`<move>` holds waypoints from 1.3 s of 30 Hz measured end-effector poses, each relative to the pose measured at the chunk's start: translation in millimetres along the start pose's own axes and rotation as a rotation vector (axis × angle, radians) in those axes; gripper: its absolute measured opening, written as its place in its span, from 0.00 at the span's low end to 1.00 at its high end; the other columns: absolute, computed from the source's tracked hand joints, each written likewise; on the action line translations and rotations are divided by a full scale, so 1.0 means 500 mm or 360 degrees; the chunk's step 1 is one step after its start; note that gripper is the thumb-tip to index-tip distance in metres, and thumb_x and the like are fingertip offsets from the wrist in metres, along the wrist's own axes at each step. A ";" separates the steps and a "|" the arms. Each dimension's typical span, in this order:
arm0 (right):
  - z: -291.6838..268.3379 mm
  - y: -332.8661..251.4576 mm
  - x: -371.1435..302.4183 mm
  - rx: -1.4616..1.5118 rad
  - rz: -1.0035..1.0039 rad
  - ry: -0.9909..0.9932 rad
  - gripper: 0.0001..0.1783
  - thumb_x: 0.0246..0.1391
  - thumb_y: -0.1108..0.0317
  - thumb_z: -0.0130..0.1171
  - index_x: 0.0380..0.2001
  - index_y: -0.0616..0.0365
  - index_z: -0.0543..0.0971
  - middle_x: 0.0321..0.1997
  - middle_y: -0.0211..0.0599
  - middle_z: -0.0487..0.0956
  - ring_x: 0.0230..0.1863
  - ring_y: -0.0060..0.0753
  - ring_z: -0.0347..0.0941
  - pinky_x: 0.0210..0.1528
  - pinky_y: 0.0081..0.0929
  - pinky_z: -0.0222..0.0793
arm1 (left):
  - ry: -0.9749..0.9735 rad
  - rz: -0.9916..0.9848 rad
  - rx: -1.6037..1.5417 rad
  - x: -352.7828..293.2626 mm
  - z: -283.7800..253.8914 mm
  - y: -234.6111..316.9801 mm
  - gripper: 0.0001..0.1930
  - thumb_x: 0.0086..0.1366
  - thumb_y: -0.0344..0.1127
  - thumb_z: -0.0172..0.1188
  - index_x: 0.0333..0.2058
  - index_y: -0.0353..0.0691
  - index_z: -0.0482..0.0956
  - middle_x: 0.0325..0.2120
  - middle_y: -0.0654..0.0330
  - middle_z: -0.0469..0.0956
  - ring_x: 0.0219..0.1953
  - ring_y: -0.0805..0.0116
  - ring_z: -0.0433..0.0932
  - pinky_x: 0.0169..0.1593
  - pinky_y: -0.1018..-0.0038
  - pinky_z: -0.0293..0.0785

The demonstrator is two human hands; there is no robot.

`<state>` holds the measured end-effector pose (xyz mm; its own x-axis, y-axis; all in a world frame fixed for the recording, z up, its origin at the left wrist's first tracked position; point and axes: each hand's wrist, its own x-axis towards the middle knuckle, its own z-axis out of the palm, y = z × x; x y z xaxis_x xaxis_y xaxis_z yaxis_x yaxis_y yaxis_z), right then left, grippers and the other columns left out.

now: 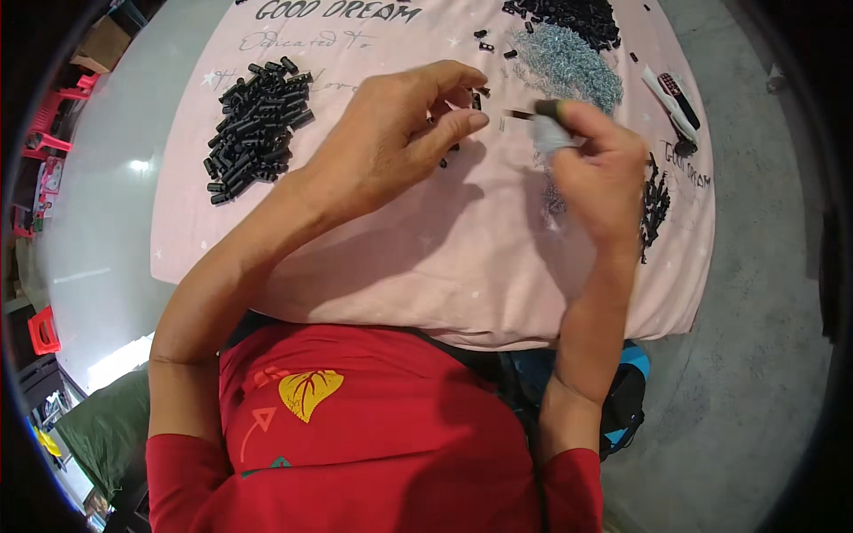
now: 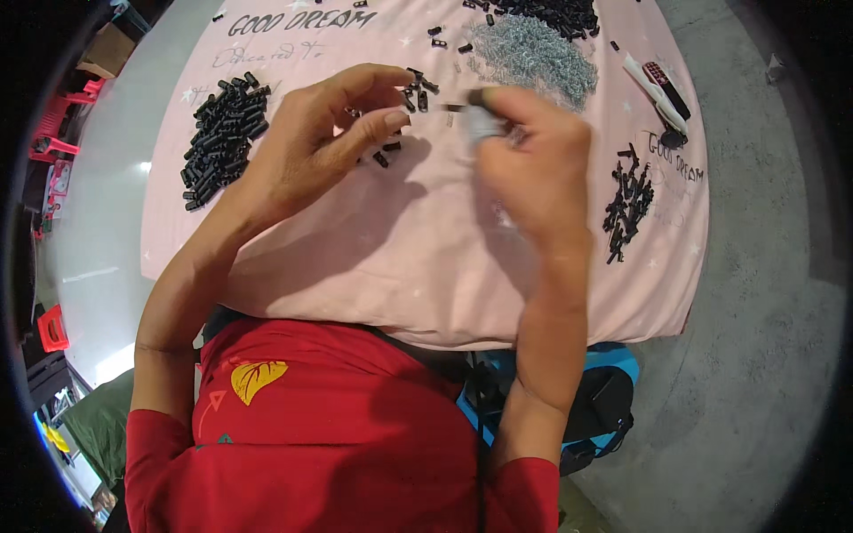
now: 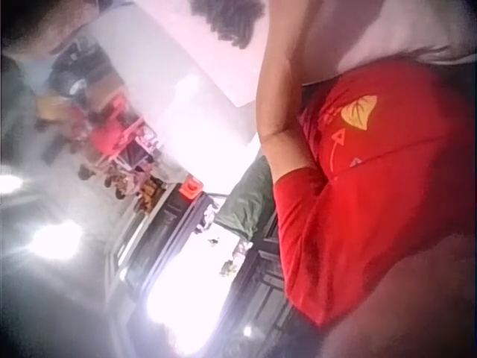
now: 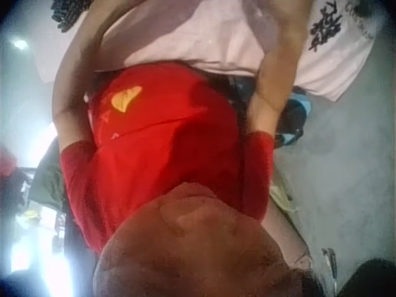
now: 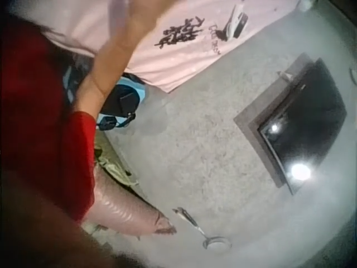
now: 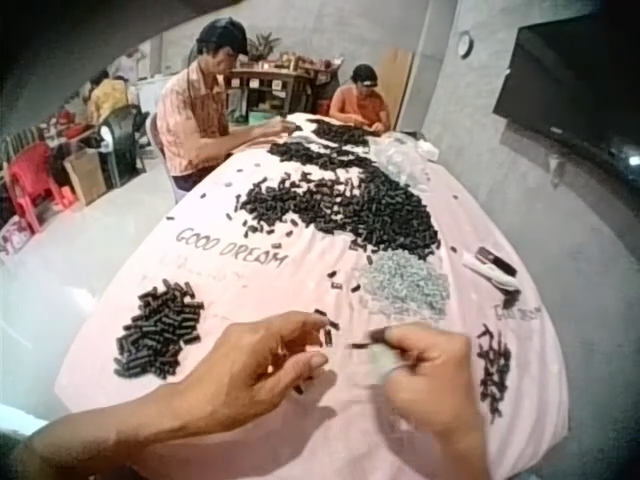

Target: Inserting small white components into black plastic tubes for assembly.

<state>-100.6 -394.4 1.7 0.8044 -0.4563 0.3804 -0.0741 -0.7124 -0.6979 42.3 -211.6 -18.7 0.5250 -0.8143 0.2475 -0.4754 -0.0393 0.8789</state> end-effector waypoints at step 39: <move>-0.010 -0.031 -0.020 0.0307 0.0238 -0.0437 0.08 0.53 0.76 0.70 0.38 0.59 0.84 0.30 0.20 0.80 0.30 0.10 0.71 0.30 0.15 0.65 | -0.0133 -0.0105 -0.0486 -0.063 -0.012 -0.042 0.14 0.71 0.31 0.61 0.53 0.33 0.81 0.41 0.60 0.85 0.39 0.77 0.80 0.44 0.79 0.77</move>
<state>-110.3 -381.5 11.6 0.9233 -0.3689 0.1066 -0.1113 -0.5230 -0.8450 39.9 -181.8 -42.5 0.4817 -0.8610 0.1630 -0.2018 0.0720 0.9768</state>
